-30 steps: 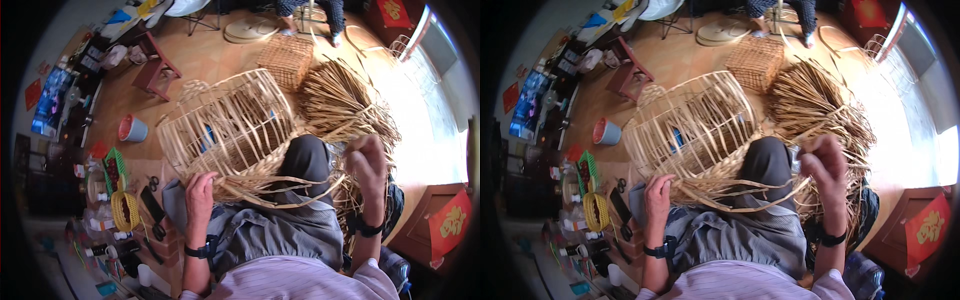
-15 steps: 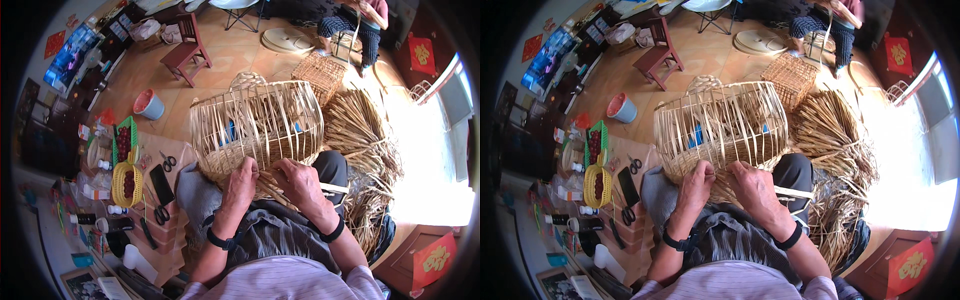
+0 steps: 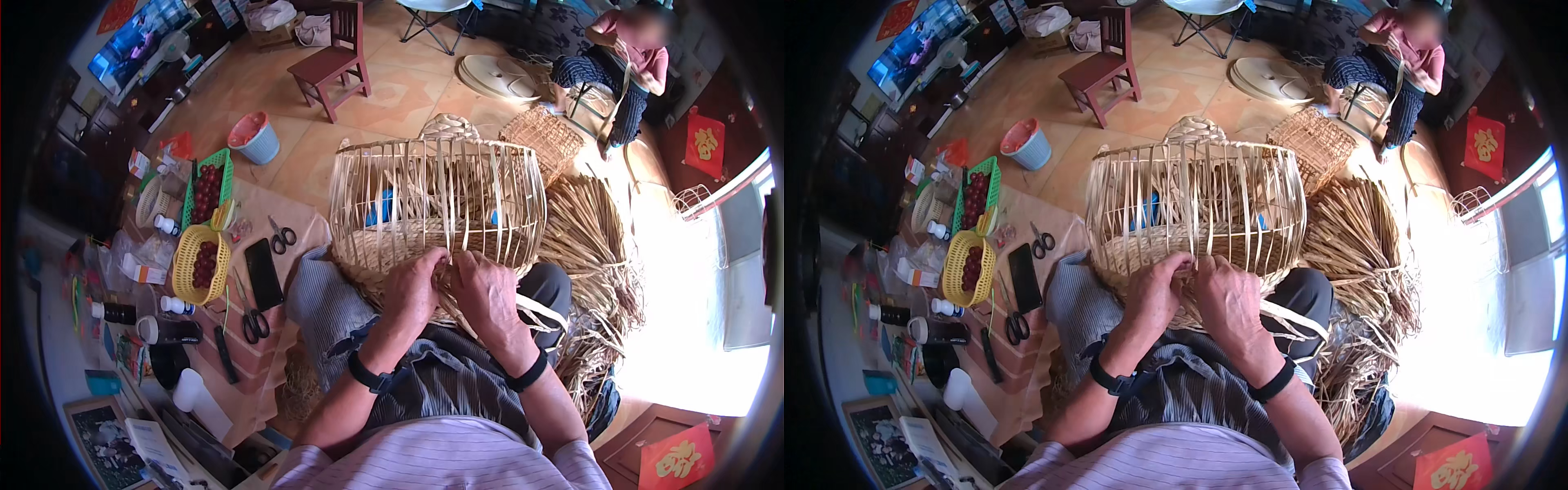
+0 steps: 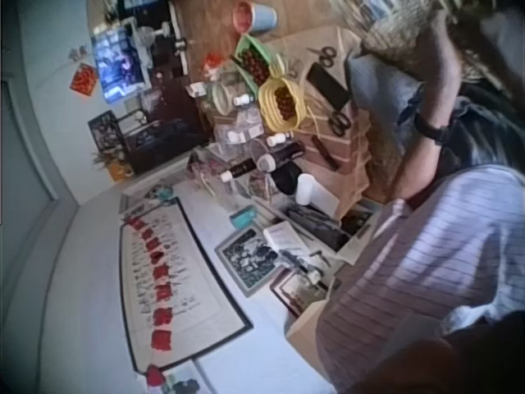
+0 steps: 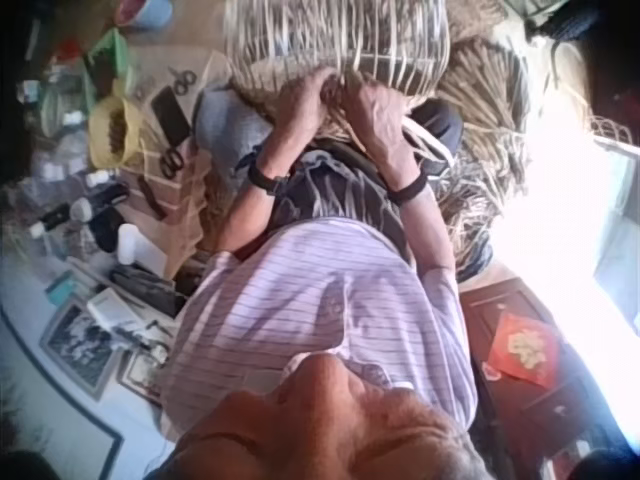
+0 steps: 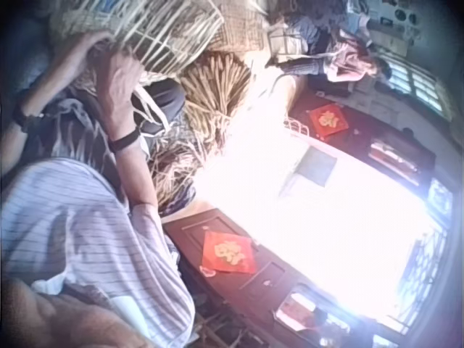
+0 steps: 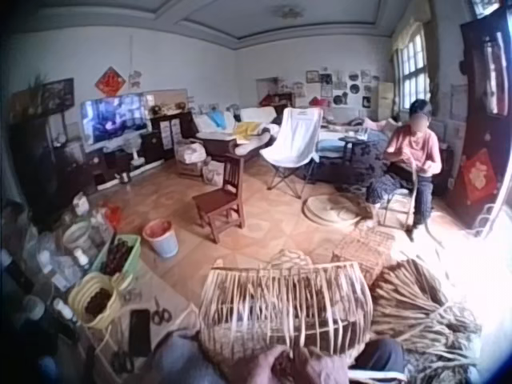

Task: Weaving a bamboo or wicker basket by hand.

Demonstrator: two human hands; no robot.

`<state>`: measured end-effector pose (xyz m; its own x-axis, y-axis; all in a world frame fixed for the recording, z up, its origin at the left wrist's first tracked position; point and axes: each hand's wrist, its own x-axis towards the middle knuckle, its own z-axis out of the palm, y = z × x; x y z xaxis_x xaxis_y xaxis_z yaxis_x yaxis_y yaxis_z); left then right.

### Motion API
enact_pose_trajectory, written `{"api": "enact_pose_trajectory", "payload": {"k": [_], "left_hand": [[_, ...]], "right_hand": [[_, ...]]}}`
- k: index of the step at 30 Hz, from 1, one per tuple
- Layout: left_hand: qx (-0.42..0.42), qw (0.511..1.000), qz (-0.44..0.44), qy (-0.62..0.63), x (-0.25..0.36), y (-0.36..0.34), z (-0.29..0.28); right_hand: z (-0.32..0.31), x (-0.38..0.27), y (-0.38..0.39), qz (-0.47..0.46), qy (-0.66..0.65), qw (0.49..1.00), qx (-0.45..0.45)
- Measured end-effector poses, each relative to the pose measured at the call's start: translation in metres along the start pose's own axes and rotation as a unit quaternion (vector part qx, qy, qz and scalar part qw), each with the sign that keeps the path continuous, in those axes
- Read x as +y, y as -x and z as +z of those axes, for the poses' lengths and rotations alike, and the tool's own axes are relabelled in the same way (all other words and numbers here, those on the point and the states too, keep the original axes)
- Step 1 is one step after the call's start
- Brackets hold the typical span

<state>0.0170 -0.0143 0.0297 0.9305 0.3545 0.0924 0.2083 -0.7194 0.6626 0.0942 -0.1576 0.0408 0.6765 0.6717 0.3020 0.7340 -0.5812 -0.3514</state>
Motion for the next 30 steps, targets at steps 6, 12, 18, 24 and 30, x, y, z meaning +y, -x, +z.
{"api": "enact_pose_trajectory", "payload": {"k": [6, 12, 18, 24, 30], "left_hand": [[0.026, 0.998, 0.048, 0.019, -0.005, 0.002, 0.001], [0.018, 0.998, 0.058, 0.014, -0.008, 0.003, 0.003], [0.026, 0.997, 0.074, 0.028, -0.012, 0.008, 0.011], [0.034, 0.993, 0.108, 0.046, -0.022, 0.012, 0.010], [0.036, 0.989, 0.137, 0.042, -0.030, 0.013, 0.012]], "right_hand": [[0.005, -0.004, 0.000, 0.062, -0.001, 0.995, -0.075], [0.009, -0.011, -0.004, 0.067, -0.127, 0.989, 0.016], [0.011, -0.003, 0.005, 0.083, -0.228, 0.970, -0.004], [0.013, -0.003, 0.013, 0.057, -0.180, 0.982, 0.004], [-0.001, -0.002, 0.031, 0.024, -0.070, 0.997, 0.022]]}}
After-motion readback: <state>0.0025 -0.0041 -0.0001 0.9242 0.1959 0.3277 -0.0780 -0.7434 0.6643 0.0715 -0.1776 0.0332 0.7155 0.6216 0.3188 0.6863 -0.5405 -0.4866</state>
